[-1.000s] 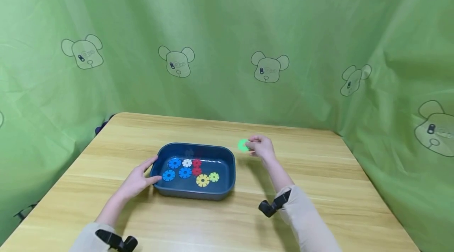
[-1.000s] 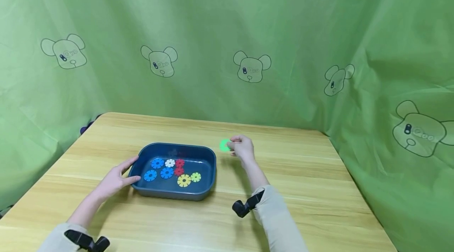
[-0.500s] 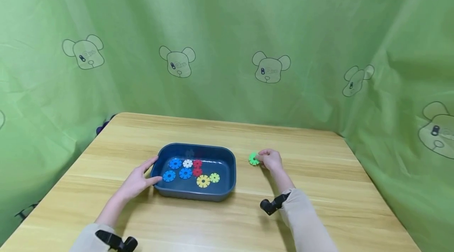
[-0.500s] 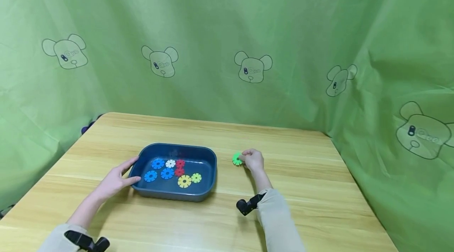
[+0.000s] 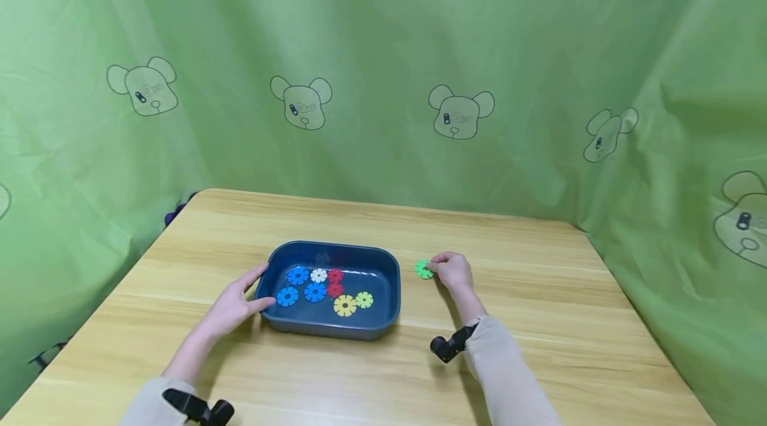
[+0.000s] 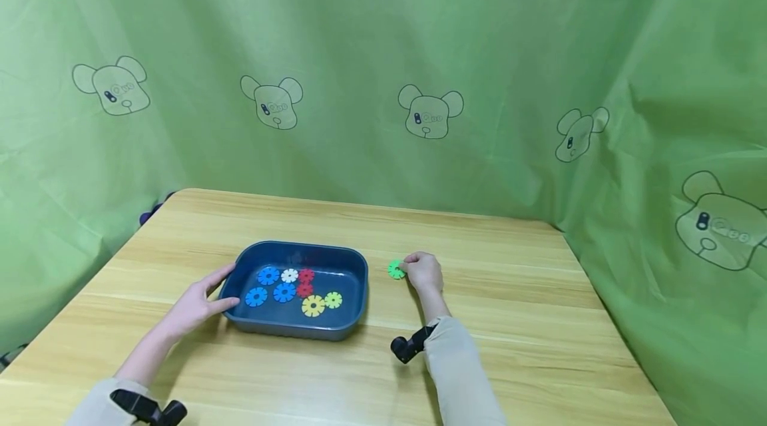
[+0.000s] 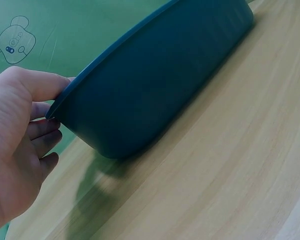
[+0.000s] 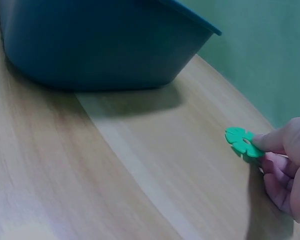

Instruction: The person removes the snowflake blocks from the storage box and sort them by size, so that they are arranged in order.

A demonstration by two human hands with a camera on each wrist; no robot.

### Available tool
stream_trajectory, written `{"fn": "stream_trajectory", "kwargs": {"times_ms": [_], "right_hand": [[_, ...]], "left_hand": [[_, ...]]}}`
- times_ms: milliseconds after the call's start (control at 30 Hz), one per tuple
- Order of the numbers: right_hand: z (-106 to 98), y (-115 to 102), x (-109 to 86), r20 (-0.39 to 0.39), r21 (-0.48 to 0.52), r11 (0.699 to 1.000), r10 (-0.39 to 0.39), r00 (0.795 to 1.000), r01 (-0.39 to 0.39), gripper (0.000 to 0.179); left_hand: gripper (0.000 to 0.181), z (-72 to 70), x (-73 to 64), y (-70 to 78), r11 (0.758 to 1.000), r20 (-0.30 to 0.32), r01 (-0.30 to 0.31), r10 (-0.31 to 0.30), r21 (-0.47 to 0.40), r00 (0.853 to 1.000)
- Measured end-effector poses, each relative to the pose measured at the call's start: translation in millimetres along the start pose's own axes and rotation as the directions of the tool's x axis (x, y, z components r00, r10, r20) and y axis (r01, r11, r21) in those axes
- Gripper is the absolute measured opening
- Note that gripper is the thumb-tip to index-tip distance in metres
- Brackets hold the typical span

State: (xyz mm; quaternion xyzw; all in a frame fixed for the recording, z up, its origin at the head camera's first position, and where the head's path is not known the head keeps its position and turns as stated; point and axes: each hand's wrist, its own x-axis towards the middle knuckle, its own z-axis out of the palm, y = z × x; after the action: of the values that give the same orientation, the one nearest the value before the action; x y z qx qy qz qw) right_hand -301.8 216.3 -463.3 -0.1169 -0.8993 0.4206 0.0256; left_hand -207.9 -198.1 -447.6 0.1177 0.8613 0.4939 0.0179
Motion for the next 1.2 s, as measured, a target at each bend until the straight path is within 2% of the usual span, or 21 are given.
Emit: {"fn": "stream_trajectory", "kwargs": {"times_ms": [233, 467, 667, 900, 1200], "right_hand": [[1, -2, -2.8, -0.018, -0.105, 0.994, 0.005, 1.000, -0.007, 0.020], [-1, -4, -1.9, -0.013, -0.083, 0.997, -0.009, 1.000, 0.008, 0.022], [-3, -1, -2.1, -0.023, 0.030, 0.999, -0.032, 0.999, 0.033, 0.023], [-11, -4, -3.9, 0.008, 0.205, 0.979, 0.007, 1.000, -0.008, 0.027], [-25, -52, -14.5, 0.015, 0.316, 0.944, -0.109, 0.994, 0.098, 0.029]], "left_hand": [[0.072, 0.9, -0.3, -1.3, 1.000, -0.003, -0.005, 0.005, 0.005, 1.000], [0.071, 0.8, -0.2, -0.9, 1.000, -0.003, -0.004, 0.004, 0.002, 1.000], [0.070, 1.3, 0.2, -0.9, 1.000, -0.007, -0.016, 0.016, 0.002, 1.000], [0.071, 2.7, -1.1, -1.8, 1.000, -0.002, -0.008, 0.008, -0.009, 1.000], [0.071, 0.8, -0.1, -0.1, 1.000, -0.004, -0.003, 0.003, 0.004, 1.000]]}}
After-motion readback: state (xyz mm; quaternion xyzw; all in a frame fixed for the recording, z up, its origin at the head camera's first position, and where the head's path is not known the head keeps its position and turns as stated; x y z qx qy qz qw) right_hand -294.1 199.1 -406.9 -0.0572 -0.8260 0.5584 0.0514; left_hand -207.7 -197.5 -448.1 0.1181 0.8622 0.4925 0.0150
